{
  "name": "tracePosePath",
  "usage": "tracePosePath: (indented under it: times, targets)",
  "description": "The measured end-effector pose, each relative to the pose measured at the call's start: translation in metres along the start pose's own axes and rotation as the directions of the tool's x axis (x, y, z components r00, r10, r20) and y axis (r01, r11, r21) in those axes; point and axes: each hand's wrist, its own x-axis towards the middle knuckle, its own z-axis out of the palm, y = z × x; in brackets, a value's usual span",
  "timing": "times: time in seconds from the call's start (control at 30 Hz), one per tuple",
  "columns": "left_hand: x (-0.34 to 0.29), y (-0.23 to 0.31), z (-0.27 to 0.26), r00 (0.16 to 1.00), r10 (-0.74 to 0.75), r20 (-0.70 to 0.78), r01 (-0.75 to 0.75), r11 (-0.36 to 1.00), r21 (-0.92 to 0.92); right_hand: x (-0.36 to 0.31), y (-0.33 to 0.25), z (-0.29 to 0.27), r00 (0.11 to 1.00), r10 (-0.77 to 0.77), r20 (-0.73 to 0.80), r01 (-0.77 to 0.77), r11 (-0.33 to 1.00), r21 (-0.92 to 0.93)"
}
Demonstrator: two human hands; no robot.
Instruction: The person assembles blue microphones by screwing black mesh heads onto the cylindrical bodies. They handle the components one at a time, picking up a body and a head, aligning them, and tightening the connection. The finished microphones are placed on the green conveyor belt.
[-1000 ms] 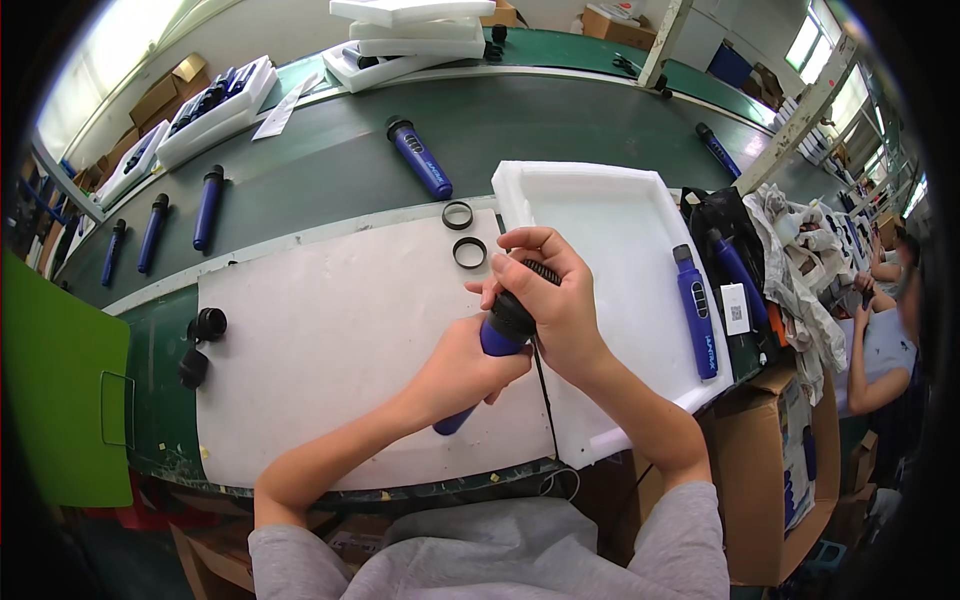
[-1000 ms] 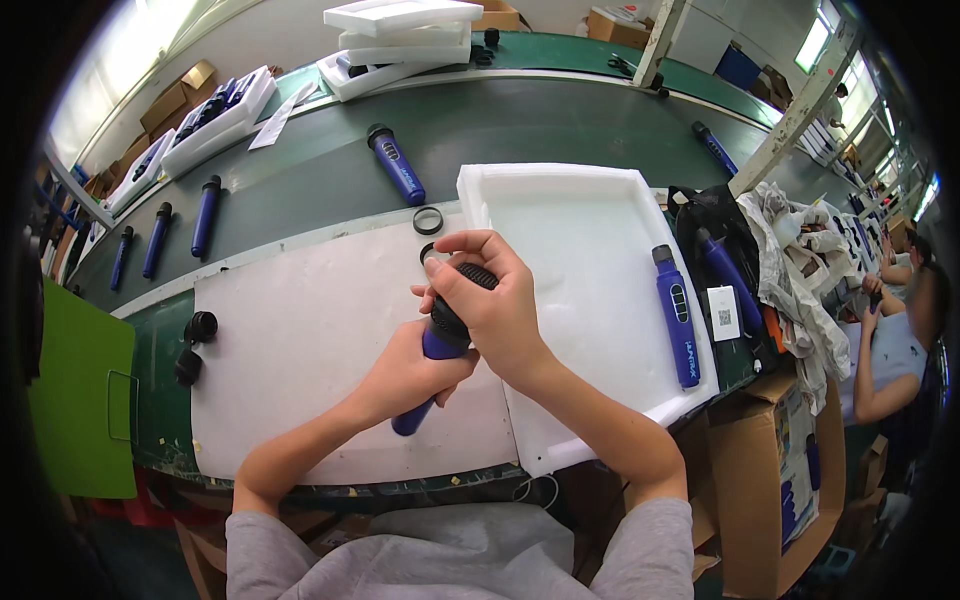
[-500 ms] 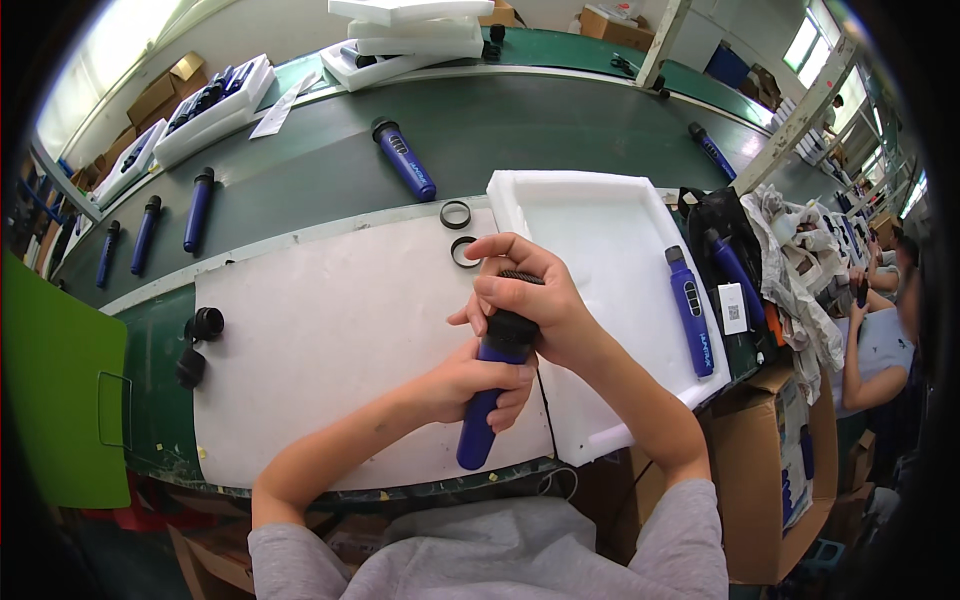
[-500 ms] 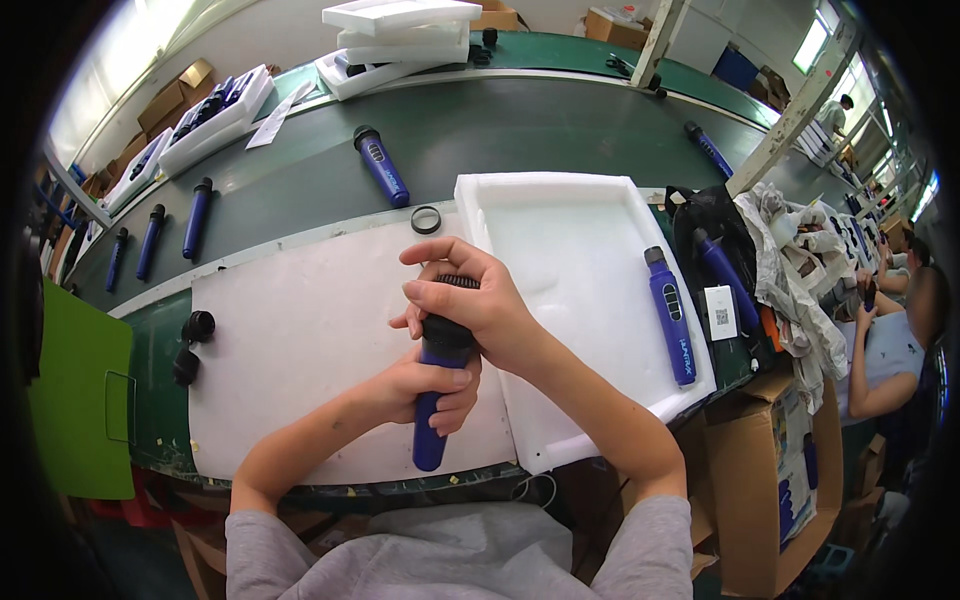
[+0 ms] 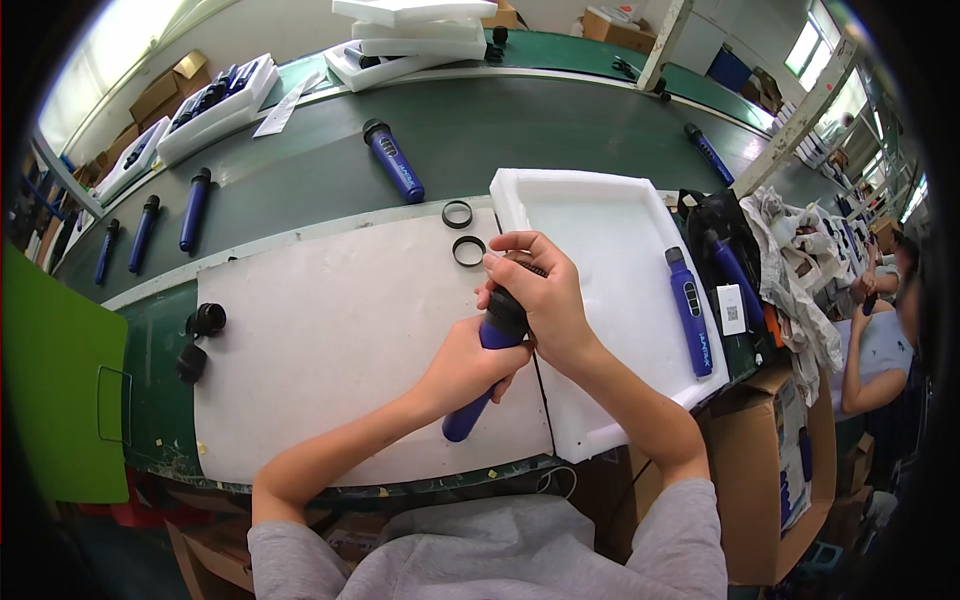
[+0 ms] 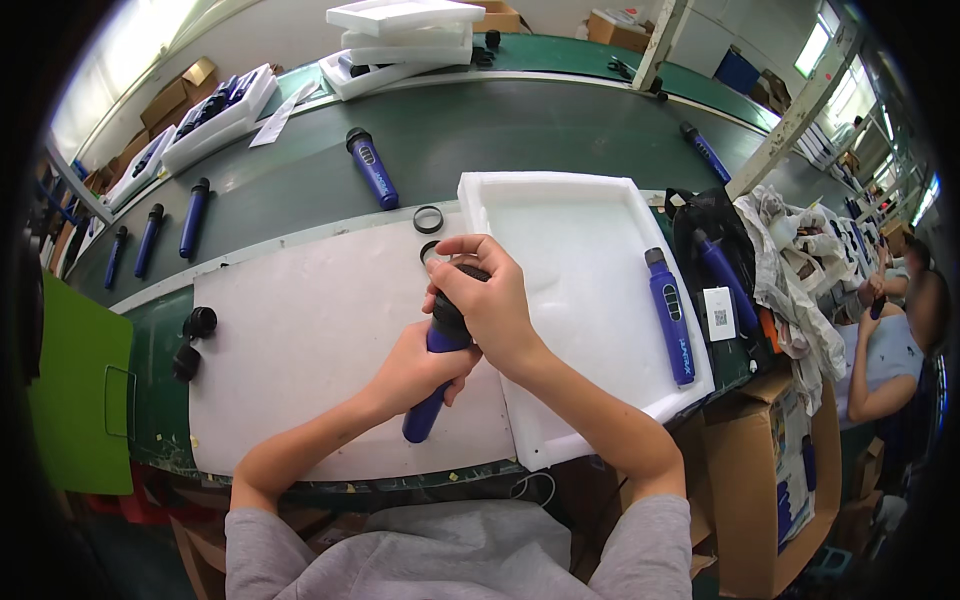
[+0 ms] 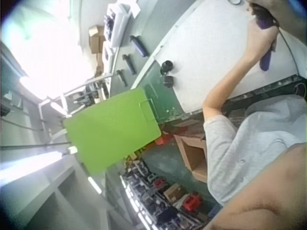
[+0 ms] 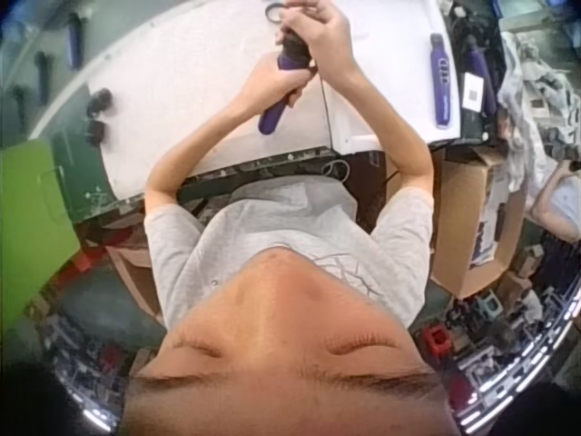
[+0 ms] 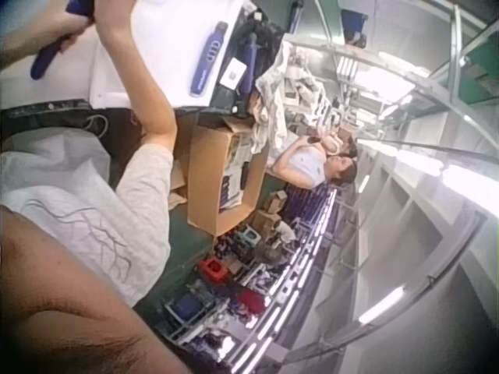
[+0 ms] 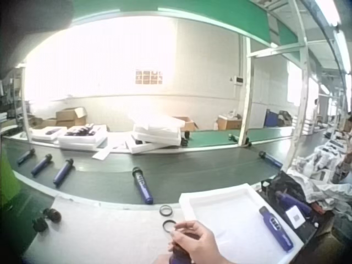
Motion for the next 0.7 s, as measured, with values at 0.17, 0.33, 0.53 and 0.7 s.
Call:
tracePosePath:
  times: [0.17,0.33,0.53,0.7]
  targets:
    - [0.001,0.002,-0.001,0.997,0.019,0.079,-0.019,1.0,0.0,0.007,-0.005,-0.011,0.966,-0.089,0.243,0.088,0.996,0.018]
    - [0.009,-0.012,-0.014,0.908,0.113,0.404,0.042,0.933,-0.357,0.009,-0.003,-0.015,0.881,-0.125,0.456,0.047,0.983,0.179]
    - [0.006,-0.025,-0.009,0.858,0.108,0.503,0.128,0.902,-0.413,0.006,-0.004,-0.012,0.819,-0.067,0.569,0.03,0.997,0.075]
    - [0.003,-0.013,-0.002,0.959,-0.005,0.283,0.112,0.924,-0.365,0.01,0.0,-0.013,0.874,-0.102,0.476,0.05,0.991,0.121]
